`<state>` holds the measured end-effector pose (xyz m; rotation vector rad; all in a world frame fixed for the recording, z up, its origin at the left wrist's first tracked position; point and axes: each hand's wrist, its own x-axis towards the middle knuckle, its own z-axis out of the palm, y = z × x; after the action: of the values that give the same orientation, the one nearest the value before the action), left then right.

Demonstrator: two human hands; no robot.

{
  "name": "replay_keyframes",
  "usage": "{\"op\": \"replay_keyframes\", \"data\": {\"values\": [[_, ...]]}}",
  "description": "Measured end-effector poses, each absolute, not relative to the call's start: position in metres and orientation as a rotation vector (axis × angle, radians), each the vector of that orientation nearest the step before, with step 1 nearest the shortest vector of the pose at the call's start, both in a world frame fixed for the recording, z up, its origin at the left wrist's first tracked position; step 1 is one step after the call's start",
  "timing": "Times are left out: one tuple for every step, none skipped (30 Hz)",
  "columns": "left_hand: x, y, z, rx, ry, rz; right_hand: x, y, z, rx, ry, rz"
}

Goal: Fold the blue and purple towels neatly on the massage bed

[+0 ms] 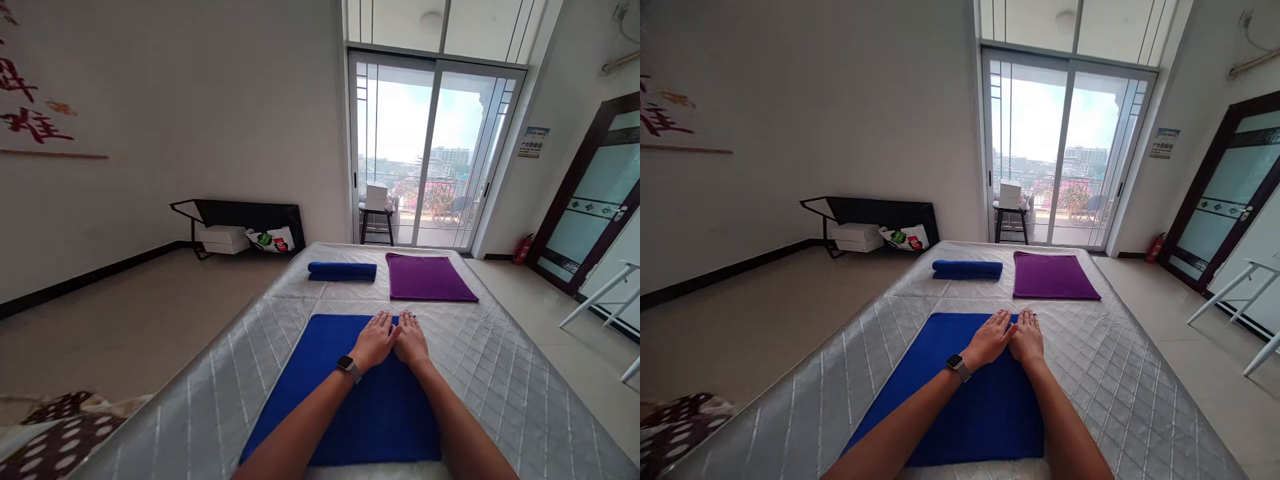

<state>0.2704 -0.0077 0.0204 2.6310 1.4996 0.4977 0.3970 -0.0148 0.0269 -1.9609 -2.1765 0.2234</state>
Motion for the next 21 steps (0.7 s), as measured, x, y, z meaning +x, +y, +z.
{"op": "replay_keyframes", "data": {"values": [[0.271, -0.003, 0.016, 2.608, 1.523, 0.499, 0.397, -0.015, 0.026, -1.967, -2.179, 0.215], [0.267, 0.0, 0.011, 2.589, 1.547, 0.488, 0.397, -0.014, 0.025, -1.974, -2.174, 0.21], [0.259, 0.001, 0.008, 2.578, 1.569, 0.467, 0.397, -0.014, 0.025, -1.977, -2.164, 0.211], [0.249, 0.002, 0.004, 2.57, 1.589, 0.443, 0.396, -0.013, 0.025, -1.978, -2.151, 0.216], [0.235, 0.002, 0.002, 2.563, 1.615, 0.418, 0.396, -0.013, 0.024, -1.977, -2.137, 0.225], [0.219, 0.002, 0.001, 2.55, 1.652, 0.393, 0.395, -0.013, 0.024, -1.979, -2.124, 0.236], [0.201, 0.002, 0.0, 2.529, 1.702, 0.37, 0.395, -0.012, 0.025, -1.982, -2.113, 0.248], [0.182, 0.002, 0.0, 2.501, 1.762, 0.348, 0.395, -0.012, 0.025, -1.986, -2.107, 0.259], [0.164, 0.002, 0.0, 2.471, 1.825, 0.332, 0.394, -0.012, 0.025, -1.99, -2.103, 0.267], [0.148, 0.003, -0.001, 2.442, 1.885, 0.325, 0.394, -0.012, 0.026, -1.994, -2.102, 0.273], [0.133, 0.003, -0.001, 2.416, 1.935, 0.325, 0.395, -0.013, 0.026, -1.996, -2.104, 0.276], [0.122, 0.004, -0.001, 2.396, 1.972, 0.328, 0.395, -0.013, 0.027, -1.997, -2.109, 0.276], [0.113, 0.004, -0.002, 2.384, 1.996, 0.33, 0.395, -0.013, 0.028, -1.997, -2.115, 0.274], [0.108, 0.004, -0.003, 2.379, 2.009, 0.327, 0.395, -0.013, 0.028, -1.998, -2.121, 0.272], [0.106, 0.004, -0.004, 2.379, 2.014, 0.321, 0.396, -0.014, 0.029, -2.002, -2.127, 0.272], [0.105, 0.004, -0.005, 2.384, 2.013, 0.318, 0.396, -0.014, 0.03, -2.008, -2.132, 0.271], [0.106, 0.004, -0.006, 2.392, 2.01, 0.319, 0.396, -0.014, 0.031, -2.016, -2.137, 0.27], [0.108, 0.004, -0.006, 2.397, 2.007, 0.327, 0.396, -0.014, 0.032, -2.026, -2.141, 0.268], [0.11, 0.005, -0.006, 2.399, 2.006, 0.34, 0.397, -0.014, 0.033, -2.038, -2.144, 0.266], [0.112, 0.005, -0.006, 2.397, 2.008, 0.35, 0.397, -0.014, 0.034, -2.048, -2.147, 0.264], [0.113, 0.005, -0.006, 2.392, 2.01, 0.356, 0.396, -0.014, 0.035, -2.056, -2.15, 0.264]]}}
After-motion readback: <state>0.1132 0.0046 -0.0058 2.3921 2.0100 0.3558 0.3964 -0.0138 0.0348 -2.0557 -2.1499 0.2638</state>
